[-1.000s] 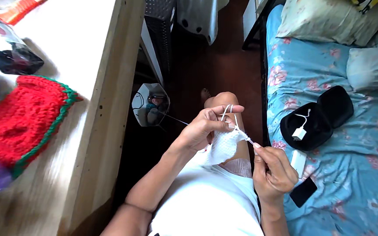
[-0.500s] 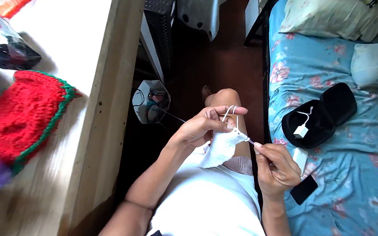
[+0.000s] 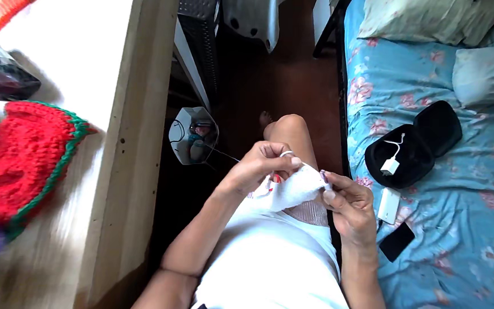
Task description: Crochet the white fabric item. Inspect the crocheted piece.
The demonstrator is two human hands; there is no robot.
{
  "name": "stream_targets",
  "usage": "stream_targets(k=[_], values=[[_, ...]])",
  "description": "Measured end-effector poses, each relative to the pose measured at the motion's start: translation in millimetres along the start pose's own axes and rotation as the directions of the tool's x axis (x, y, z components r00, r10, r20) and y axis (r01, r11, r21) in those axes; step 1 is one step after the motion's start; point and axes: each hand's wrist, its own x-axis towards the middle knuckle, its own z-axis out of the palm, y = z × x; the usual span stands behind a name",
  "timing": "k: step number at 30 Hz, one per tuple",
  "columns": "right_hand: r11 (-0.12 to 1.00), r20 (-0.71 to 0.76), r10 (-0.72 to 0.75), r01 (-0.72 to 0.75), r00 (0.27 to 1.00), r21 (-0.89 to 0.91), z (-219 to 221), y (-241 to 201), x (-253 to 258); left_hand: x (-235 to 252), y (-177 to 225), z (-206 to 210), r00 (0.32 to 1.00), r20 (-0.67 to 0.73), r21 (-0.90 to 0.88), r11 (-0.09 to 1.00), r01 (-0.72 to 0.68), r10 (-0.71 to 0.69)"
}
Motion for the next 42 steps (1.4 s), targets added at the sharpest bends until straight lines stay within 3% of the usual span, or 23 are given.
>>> stream_targets(k=[3,6,8,10,15,19,22,25,26,28,30,32,34,38,42], values=[[0.995,-0.047,0.052,-0.047,0.998,0.084,-5.2,0.6,-1.1,-3.1,3.3,-26.9,0.988,0.156,0.058,0.998,-0.011,0.002],[0.992,-0.065,0.087,-0.081,0.994,0.096,-2.7,3.4,-1.9,-3.4,-2.6,-34.2,0.934,0.299,-0.073,0.981,-0.180,0.193],[0.993,-0.085,0.092,-0.085,0.992,0.080,-0.3,3.3,-2.0,-0.6,-6.6,-21.8,0.919,0.232,-0.212,0.939,-0.271,0.318],[0.997,-0.121,0.078,-0.077,0.990,0.019,2.0,2.2,-2.3,1.7,-7.3,-6.4,0.927,0.162,-0.217,0.929,-0.301,0.339],[0.953,-0.206,-0.062,-0.004,0.977,-0.304,8.2,1.3,-6.5,3.9,-5.0,28.6,0.966,0.021,0.081,0.963,-0.259,0.258],[0.789,-0.188,-0.235,0.074,0.953,-0.610,14.9,-3.5,-7.7,3.8,-8.7,42.3,0.938,-0.148,0.200,0.938,-0.281,0.313],[0.562,-0.126,-0.364,0.110,0.923,-0.820,17.3,-5.2,-7.1,4.6,-17.1,48.2,0.875,-0.207,0.351,0.868,-0.351,0.437],[0.395,-0.072,-0.418,0.110,0.905,-0.912,22.9,-10.4,-3.8,6.3,-36.1,53.0,0.725,-0.115,0.573,0.642,-0.510,0.679],[0.423,-0.093,-0.400,0.094,0.912,-0.901,25.6,-13.2,-1.9,7.6,-43.6,53.7,0.664,-0.074,0.618,0.557,-0.555,0.744],[0.640,-0.186,-0.299,0.053,0.936,-0.766,27.8,-16.9,1.8,9.1,-53.2,55.0,0.596,-0.054,0.638,0.487,-0.597,0.801],[0.896,-0.291,-0.145,0.001,0.946,-0.445,25.2,-17.2,4.8,9.1,-51.9,56.3,0.602,-0.107,0.596,0.536,-0.598,0.791],[0.955,-0.352,-0.097,-0.012,0.931,-0.296,25.4,-12.7,4.4,9.2,-44.1,57.3,0.638,-0.194,0.531,0.627,-0.571,0.745],[0.886,-0.343,-0.215,0.035,0.915,-0.462,27.6,-7.0,-0.9,8.6,-35.1,57.4,0.691,-0.268,0.457,0.720,-0.522,0.671],[0.575,-0.238,-0.451,0.076,0.860,-0.815,24.8,7.0,-7.1,8.5,-23.8,57.1,0.778,-0.352,0.334,0.846,-0.415,0.520],[0.350,-0.123,-0.531,0.085,0.838,-0.933,26.0,6.4,-6.0,7.4,-17.1,56.1,0.806,-0.360,0.302,0.876,-0.376,0.470]])
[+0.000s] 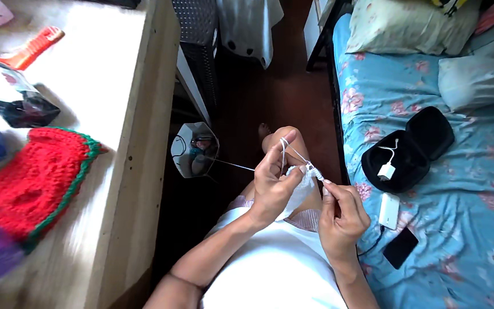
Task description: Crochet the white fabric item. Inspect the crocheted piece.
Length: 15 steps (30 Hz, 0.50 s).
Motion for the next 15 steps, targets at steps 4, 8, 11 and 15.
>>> stream_targets(k=[4,8,11,15], values=[[0.998,0.005,-0.059,0.059,0.998,-0.028,-2.7,1.4,-0.8,6.2,7.7,-8.5,0.992,0.059,0.013,0.994,0.111,-0.112],[0.999,0.028,-0.051,0.051,0.998,-0.013,-2.9,1.9,-2.5,15.5,10.8,-19.0,0.959,0.150,-0.028,0.969,0.246,-0.239],[0.985,0.073,0.072,-0.083,0.995,0.153,-4.0,2.0,-3.6,16.6,13.6,-21.8,0.958,0.177,-0.007,0.973,0.229,-0.224],[0.908,0.120,0.203,-0.232,0.972,0.349,-5.3,5.4,-4.9,10.8,10.5,-18.1,0.978,0.173,0.047,0.993,0.106,-0.112]])
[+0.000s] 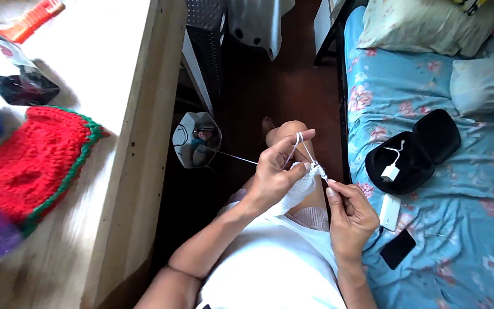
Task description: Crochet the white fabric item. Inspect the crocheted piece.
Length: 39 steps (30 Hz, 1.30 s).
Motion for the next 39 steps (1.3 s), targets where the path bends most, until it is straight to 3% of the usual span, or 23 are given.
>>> stream_targets(k=[3,7,10,20,29,32,34,39], values=[[0.978,-0.014,-0.112,0.108,0.994,-0.179,1.2,0.7,-1.7,-1.0,-4.3,3.0,0.999,-0.018,0.026,0.999,-0.048,0.048],[0.895,0.021,-0.263,0.252,0.965,-0.368,0.0,-0.2,-1.9,3.1,-2.5,-4.9,0.999,0.007,-0.066,0.997,0.046,-0.046],[0.890,0.047,-0.279,0.276,0.959,-0.362,-2.4,1.2,-1.6,7.3,-1.1,-15.2,0.985,0.060,-0.153,0.974,0.169,-0.161],[0.911,0.084,-0.300,0.312,0.950,-0.270,-10.1,2.6,0.9,12.4,3.3,-26.3,0.904,0.247,-0.291,0.863,0.413,-0.349],[0.935,0.096,-0.298,0.310,0.950,-0.170,-11.6,5.7,2.1,11.6,1.2,-31.9,0.884,0.308,-0.344,0.826,0.447,-0.350],[0.974,0.087,-0.219,0.222,0.972,-0.038,-10.1,6.7,2.6,11.7,0.6,-32.4,0.882,0.320,-0.347,0.823,0.450,-0.347],[0.990,0.125,-0.091,0.076,0.988,0.117,-9.1,6.8,3.8,11.0,1.1,-29.0,0.882,0.313,-0.355,0.818,0.453,-0.352],[0.855,0.387,0.097,-0.275,0.917,0.439,-3.9,10.9,13.2,7.2,-5.9,-13.7,0.887,0.301,-0.374,0.812,0.448,-0.350]])
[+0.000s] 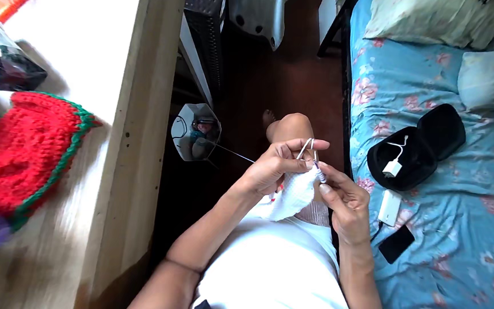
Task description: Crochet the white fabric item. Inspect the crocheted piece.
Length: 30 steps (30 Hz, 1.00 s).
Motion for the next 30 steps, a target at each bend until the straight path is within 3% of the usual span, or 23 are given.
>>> stream_targets(k=[5,10,12,15,17,22,30], values=[[0.960,0.019,0.109,-0.110,0.994,0.256,-6.6,-0.6,0.5,-1.0,1.8,-25.2,0.996,-0.019,0.124,0.989,-0.080,0.083],[0.918,0.005,0.153,-0.143,0.988,0.369,-16.4,0.8,-1.2,-12.0,24.7,-72.7,0.975,0.217,0.483,0.874,-0.058,-0.056],[0.917,-0.004,0.166,-0.153,0.986,0.369,-17.3,-0.2,-1.0,-17.8,27.2,-77.3,0.960,0.279,0.484,0.868,-0.109,-0.035],[0.937,-0.027,0.179,-0.162,0.984,0.309,-15.3,0.0,0.0,-13.5,21.5,-69.3,0.911,0.337,0.272,0.902,-0.334,0.236],[0.952,-0.050,0.179,-0.160,0.983,0.262,-11.6,-1.8,0.7,-5.0,13.1,-51.0,0.888,0.280,0.099,0.909,-0.404,0.364],[0.995,-0.129,0.095,-0.090,0.987,0.038,-3.2,-4.0,-1.4,3.7,7.2,-8.0,0.943,0.156,0.222,0.920,-0.323,0.294],[0.959,-0.187,-0.102,0.047,0.977,-0.279,2.3,-5.6,-3.3,7.1,-4.6,0.9,0.952,0.049,0.345,0.890,-0.300,0.302]])
